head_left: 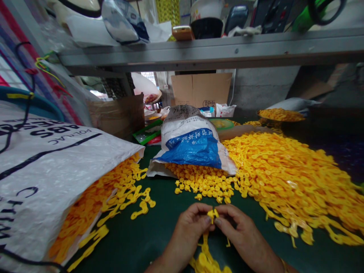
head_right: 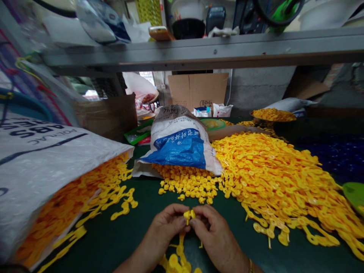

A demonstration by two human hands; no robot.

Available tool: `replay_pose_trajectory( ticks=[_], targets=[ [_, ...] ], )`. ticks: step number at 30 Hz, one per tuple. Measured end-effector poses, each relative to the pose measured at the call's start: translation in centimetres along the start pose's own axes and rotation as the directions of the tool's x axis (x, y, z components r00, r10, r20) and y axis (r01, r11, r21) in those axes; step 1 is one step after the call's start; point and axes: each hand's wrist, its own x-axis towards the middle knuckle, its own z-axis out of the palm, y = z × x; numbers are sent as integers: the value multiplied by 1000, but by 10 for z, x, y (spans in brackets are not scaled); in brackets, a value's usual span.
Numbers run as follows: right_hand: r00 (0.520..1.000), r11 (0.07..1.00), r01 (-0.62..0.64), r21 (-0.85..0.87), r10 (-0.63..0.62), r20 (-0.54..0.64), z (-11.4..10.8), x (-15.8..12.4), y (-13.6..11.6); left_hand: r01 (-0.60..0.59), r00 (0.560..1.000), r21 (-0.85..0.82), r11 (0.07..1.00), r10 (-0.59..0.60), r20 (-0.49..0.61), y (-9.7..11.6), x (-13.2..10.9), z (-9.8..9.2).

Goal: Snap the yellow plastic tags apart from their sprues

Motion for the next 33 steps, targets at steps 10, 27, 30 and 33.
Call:
replay_pose_trajectory(
  ticks=[10, 27, 30, 33],
  targets=[
    [1000, 998, 12, 54, -12, -4, 5, -5, 2, 20, 1000, -61, 998, -21, -12, -8, 0, 0],
    [975, 967, 214, -138, -220, -30, 16, -10, 7, -216, 974, 127, 968, 223, -43, -8, -5, 10],
    [956, 939, 275, -206, -290, -46, 21, -10, 15, -240, 964, 159, 958, 254, -76, -7, -6, 14],
    [917, 882, 365, -296, -395, -46, 24, -9, 24, -258, 956, 203, 944, 280, -87, -6, -6, 13]
  ],
)
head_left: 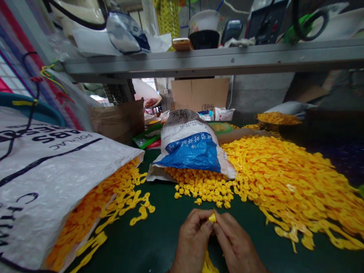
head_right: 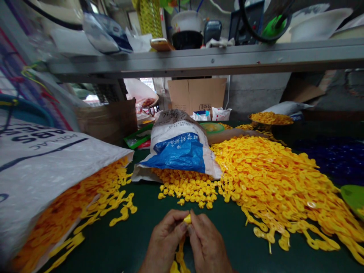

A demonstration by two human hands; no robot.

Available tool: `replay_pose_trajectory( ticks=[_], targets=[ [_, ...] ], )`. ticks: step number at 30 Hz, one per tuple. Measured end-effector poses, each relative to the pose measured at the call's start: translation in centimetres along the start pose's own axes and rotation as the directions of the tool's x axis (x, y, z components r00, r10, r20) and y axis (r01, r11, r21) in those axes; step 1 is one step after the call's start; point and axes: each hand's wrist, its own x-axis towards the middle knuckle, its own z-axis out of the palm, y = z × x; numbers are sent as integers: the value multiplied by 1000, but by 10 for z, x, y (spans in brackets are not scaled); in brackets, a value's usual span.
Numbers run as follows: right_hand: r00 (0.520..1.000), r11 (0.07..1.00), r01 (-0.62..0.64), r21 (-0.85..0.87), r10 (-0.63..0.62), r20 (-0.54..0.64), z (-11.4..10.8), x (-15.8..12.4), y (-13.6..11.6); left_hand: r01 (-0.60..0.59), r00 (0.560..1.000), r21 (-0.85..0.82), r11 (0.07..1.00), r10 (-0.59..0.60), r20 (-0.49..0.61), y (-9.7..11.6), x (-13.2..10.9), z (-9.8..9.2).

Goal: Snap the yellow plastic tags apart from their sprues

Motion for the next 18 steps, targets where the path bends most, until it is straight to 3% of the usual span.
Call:
replay_pose_trajectory(
  ticks=[3, 5, 8, 10, 11, 13, 15, 16, 18],
  targets=[
    [998, 995, 65, -78, -67, -12, 1, 1, 4, 17, 1000, -6, 1000, -17, 8, -1, 3, -2],
    [999, 996, 40, -85, -41, -7, -1, 4, 2, 51, 999, -53, 997, -50, 12, -2, 5, -1],
    [993, 994, -111, 15, 111, 48, -7, 10, -5, 120, 993, -163, 979, -117, 30, -4, 4, 2],
    [962, 958, -259, 121, 244, 124, -14, 10, -5, 167, 984, -177, 970, -153, 87, 1, 1, 1],
    [940, 931, -327, 161, 302, 161, -18, 9, -2, 175, 980, -129, 976, -160, 120, 6, -1, -2],
    [883, 885, -442, 148, 400, 248, -28, 7, 11, 142, 972, 123, 982, -162, 171, 20, -5, -18],
    [829, 855, -515, 58, 479, 289, -36, 6, 30, -22, 986, 506, 862, -66, 155, 37, -9, -45],
    [815, 846, -533, 28, 504, 285, -39, 7, 39, -88, 989, 676, 732, -19, 149, 46, -11, -62],
    [795, 828, -561, -6, 541, 276, -42, 8, 50, -57, 998, 904, 423, 38, 45, 60, -15, -101]
  ],
)
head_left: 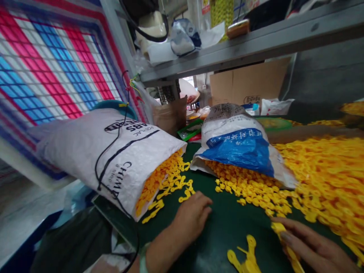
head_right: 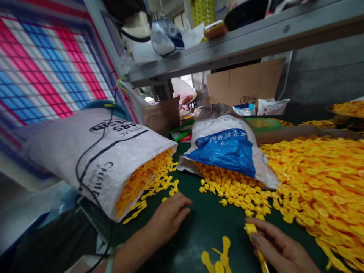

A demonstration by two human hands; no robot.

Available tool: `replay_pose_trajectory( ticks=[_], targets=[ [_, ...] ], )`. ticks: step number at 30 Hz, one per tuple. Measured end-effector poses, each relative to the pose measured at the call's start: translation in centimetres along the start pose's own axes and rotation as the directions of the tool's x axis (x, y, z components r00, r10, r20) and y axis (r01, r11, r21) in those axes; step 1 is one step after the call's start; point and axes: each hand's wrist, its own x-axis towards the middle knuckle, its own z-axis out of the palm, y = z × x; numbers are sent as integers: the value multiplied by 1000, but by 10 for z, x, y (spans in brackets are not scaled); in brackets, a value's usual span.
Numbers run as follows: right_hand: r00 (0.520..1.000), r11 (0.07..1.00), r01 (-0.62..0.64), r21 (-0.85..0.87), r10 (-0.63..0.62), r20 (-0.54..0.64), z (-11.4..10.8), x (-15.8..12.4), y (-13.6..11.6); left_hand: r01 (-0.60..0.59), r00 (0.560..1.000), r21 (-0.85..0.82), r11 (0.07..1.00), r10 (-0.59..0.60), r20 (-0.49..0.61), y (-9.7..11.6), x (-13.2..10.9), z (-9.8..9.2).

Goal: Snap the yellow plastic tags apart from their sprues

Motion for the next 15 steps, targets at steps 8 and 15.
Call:
replay_pose_trajectory(
  ticks=[8, 15],
  targets=[
    [983, 992, 119, 34, -123, 139, 21, -5, -16, 154, 987, 332, 931, -132, -89, -75, -6, -30],
    [895, 897, 442, 19, -442, 60, 26, -11, -71, -79, 993, 20, 997, 77, 91, -17, -14, -6]
  ],
)
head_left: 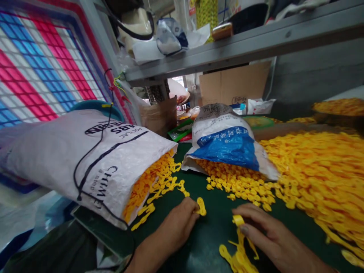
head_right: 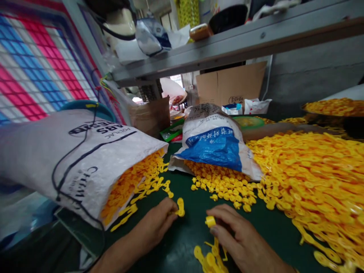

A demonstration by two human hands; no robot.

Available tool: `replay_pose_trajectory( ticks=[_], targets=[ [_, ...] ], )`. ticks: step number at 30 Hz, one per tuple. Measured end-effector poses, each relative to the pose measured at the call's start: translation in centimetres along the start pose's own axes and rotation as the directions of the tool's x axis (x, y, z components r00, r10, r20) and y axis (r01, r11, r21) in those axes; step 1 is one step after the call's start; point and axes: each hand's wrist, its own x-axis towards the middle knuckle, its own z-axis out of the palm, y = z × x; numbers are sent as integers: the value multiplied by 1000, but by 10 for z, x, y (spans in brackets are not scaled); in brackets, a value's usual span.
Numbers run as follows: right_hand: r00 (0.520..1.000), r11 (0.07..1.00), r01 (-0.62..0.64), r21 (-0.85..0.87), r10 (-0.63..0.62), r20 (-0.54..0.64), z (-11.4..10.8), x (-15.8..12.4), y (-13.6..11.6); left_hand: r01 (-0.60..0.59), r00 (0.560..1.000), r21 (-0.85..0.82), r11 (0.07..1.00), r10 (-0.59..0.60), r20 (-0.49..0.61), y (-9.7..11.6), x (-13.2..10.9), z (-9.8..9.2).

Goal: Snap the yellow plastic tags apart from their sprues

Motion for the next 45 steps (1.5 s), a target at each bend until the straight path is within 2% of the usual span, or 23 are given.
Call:
replay_pose_trajectory(
  ticks=[3, 5, 6, 8, 10, 12, 13, 15, 17, 21, 25, 27, 29, 32, 35, 38, 40, 43, 45],
  targets=[
    [996, 996, 87, -2, -87, 4, -4, 10, -16, -174, 978, -205, 963, 193, 75, 34, 8, 9],
    [997, 997, 77, 17, -77, 18, -8, 12, -19, -184, 975, -371, 910, 217, 50, 49, 14, 16],
    [998, 998, 57, 29, -57, 15, -10, 11, -18, -144, 983, -475, 868, 180, 31, 54, 17, 20],
    [1000, 998, -7, 70, 8, -16, -12, 6, -15, -4, 998, -701, 713, 52, 47, 60, 24, 31],
    [993, 984, -84, 156, 95, -63, -12, -1, -11, 114, 993, -875, 470, -66, 94, 63, 30, 42],
    [981, 952, -151, 265, 177, -79, -8, -8, -7, 139, 985, -959, 247, -131, 110, 66, 34, 52],
    [976, 936, -170, 309, 203, -79, -5, -11, -6, 123, 984, -978, 170, -151, 98, 68, 36, 56],
    [975, 924, -180, 338, 213, -62, 0, -16, -5, 97, 983, -992, 76, -163, 84, 72, 39, 60],
    [983, 942, -163, 293, 180, -33, 2, -20, -6, 99, 983, -995, 33, -160, 92, 74, 40, 62],
    [994, 982, -108, 155, 108, 11, -4, -24, -8, 157, 975, -988, -3, -161, 156, 74, 40, 66],
    [998, 998, -45, -32, 44, -41, -5, -20, -9, 151, 971, -988, 27, -192, 143, 77, 39, 81],
    [996, 991, -56, -123, 47, -76, -2, -17, -8, 136, 960, -986, 93, -257, 108, 79, 38, 90],
    [992, 983, -86, -161, 69, -110, 1, -15, -8, 121, 955, -971, 206, -290, 57, 80, 36, 96],
    [986, 975, -110, -192, 82, -147, 2, -13, -9, 88, 977, -922, 377, -215, 6, 77, 34, 98],
    [993, 970, -67, -233, 42, -114, -1, -13, -9, 90, 990, -900, 426, -138, 33, 69, 34, 95],
    [998, 988, -31, -150, 22, -64, -7, -14, -6, 137, 989, -906, 400, -109, 102, 63, 34, 91],
    [993, 996, -84, -1, 83, -79, -11, -15, -3, 155, 987, -911, 383, -95, 128, 62, 35, 88],
    [976, 959, -166, 231, 192, -98, -12, -15, 2, 171, 985, -918, 358, -93, 147, 66, 34, 84],
    [975, 951, -156, 267, 192, -114, -12, -16, 2, 184, 982, -925, 333, -96, 161, 69, 34, 81]
  ],
)
